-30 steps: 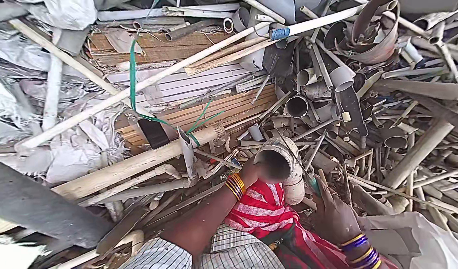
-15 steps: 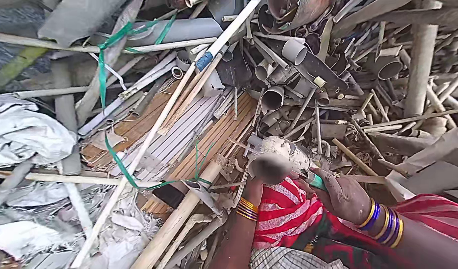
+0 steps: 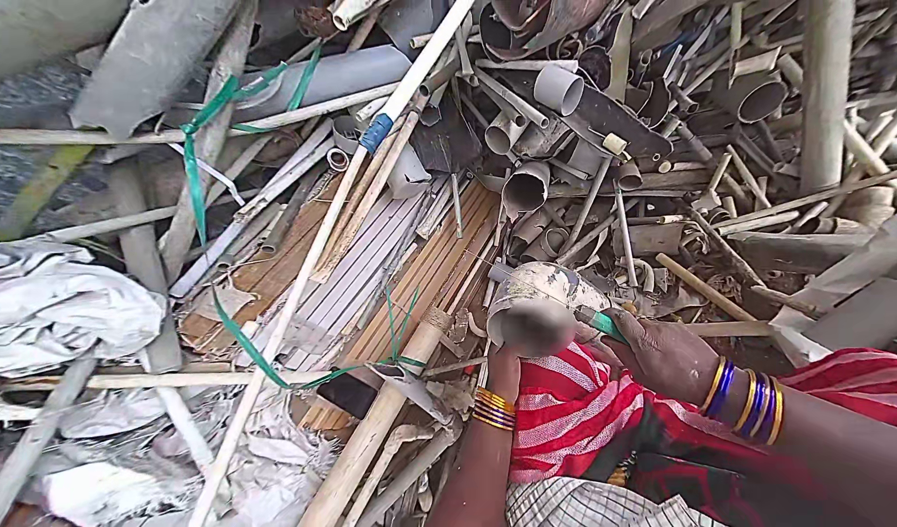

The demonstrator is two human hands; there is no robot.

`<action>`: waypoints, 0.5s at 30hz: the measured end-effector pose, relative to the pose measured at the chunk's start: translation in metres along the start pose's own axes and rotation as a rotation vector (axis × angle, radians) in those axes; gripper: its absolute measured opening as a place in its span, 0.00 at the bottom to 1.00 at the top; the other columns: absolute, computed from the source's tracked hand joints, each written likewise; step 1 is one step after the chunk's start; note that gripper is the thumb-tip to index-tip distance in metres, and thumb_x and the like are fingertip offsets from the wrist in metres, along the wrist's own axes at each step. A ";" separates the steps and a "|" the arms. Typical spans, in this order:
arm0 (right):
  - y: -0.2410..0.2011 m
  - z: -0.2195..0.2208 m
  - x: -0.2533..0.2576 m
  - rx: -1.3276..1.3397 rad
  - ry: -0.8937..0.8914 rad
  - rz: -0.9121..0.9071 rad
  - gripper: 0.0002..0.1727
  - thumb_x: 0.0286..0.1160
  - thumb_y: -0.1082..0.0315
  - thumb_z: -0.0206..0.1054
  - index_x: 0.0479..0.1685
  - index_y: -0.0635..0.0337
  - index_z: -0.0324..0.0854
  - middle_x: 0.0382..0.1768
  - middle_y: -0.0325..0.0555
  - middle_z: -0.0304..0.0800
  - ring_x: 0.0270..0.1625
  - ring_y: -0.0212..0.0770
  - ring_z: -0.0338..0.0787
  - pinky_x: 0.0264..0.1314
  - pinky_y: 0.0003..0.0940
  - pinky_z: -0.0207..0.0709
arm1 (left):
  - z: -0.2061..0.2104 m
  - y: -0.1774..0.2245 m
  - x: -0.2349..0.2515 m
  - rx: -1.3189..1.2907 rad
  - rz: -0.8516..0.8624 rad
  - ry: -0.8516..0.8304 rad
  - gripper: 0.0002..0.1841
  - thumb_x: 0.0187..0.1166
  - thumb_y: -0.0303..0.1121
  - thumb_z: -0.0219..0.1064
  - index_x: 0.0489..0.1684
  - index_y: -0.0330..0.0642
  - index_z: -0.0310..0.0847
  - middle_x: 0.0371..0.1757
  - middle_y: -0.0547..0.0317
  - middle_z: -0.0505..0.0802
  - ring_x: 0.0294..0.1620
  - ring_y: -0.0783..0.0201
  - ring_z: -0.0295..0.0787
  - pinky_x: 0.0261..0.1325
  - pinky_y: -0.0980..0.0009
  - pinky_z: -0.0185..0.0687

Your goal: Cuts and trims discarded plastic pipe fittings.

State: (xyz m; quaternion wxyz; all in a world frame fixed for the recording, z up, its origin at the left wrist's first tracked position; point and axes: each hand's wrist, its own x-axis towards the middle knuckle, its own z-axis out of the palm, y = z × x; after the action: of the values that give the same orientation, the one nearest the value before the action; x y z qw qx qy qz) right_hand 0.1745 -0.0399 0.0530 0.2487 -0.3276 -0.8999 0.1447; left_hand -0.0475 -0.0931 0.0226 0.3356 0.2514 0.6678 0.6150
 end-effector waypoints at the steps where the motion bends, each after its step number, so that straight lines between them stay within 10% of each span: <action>1: 0.003 0.012 -0.001 -0.031 0.265 -0.144 0.23 0.81 0.58 0.55 0.57 0.72 0.81 0.19 0.56 0.84 0.18 0.60 0.88 0.18 0.51 0.79 | 0.001 0.001 -0.001 -0.002 0.009 -0.002 0.13 0.79 0.14 0.59 0.60 0.22 0.74 0.51 0.48 0.87 0.51 0.72 0.86 0.59 0.76 0.82; 3: 0.003 0.022 -0.002 -0.032 0.386 -0.217 0.23 0.84 0.55 0.51 0.55 0.69 0.79 0.17 0.51 0.82 0.15 0.52 0.85 0.14 0.43 0.76 | 0.001 0.002 -0.002 0.003 0.011 0.002 0.13 0.79 0.14 0.59 0.59 0.22 0.75 0.51 0.49 0.88 0.50 0.72 0.86 0.59 0.77 0.82; 7: -0.007 -0.002 0.016 0.085 -0.552 0.348 0.26 0.95 0.56 0.47 0.77 0.69 0.62 0.53 0.72 0.85 0.58 0.71 0.89 0.59 0.64 0.78 | 0.001 0.000 -0.001 0.000 -0.020 0.018 0.14 0.78 0.15 0.60 0.60 0.22 0.74 0.52 0.44 0.87 0.51 0.67 0.86 0.59 0.72 0.82; 12: -0.004 0.032 -0.005 -0.020 0.367 -0.200 0.22 0.83 0.57 0.53 0.53 0.70 0.80 0.17 0.52 0.82 0.16 0.53 0.86 0.15 0.43 0.78 | 0.000 0.000 -0.003 -0.010 0.010 0.009 0.13 0.78 0.14 0.59 0.59 0.22 0.75 0.49 0.48 0.88 0.49 0.71 0.87 0.58 0.75 0.83; 15: -0.010 0.009 0.005 0.080 -0.434 0.256 0.26 0.95 0.57 0.48 0.77 0.72 0.63 0.48 0.72 0.87 0.52 0.71 0.91 0.54 0.62 0.81 | -0.001 -0.002 -0.004 0.000 -0.008 0.015 0.14 0.78 0.14 0.59 0.60 0.22 0.74 0.52 0.45 0.88 0.50 0.68 0.86 0.59 0.73 0.82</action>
State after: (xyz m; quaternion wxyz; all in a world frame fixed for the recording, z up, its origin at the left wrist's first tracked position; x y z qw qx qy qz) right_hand 0.1614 -0.0445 0.0517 0.0424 -0.3899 -0.8771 0.2774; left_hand -0.0456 -0.0964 0.0212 0.3333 0.2441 0.6713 0.6154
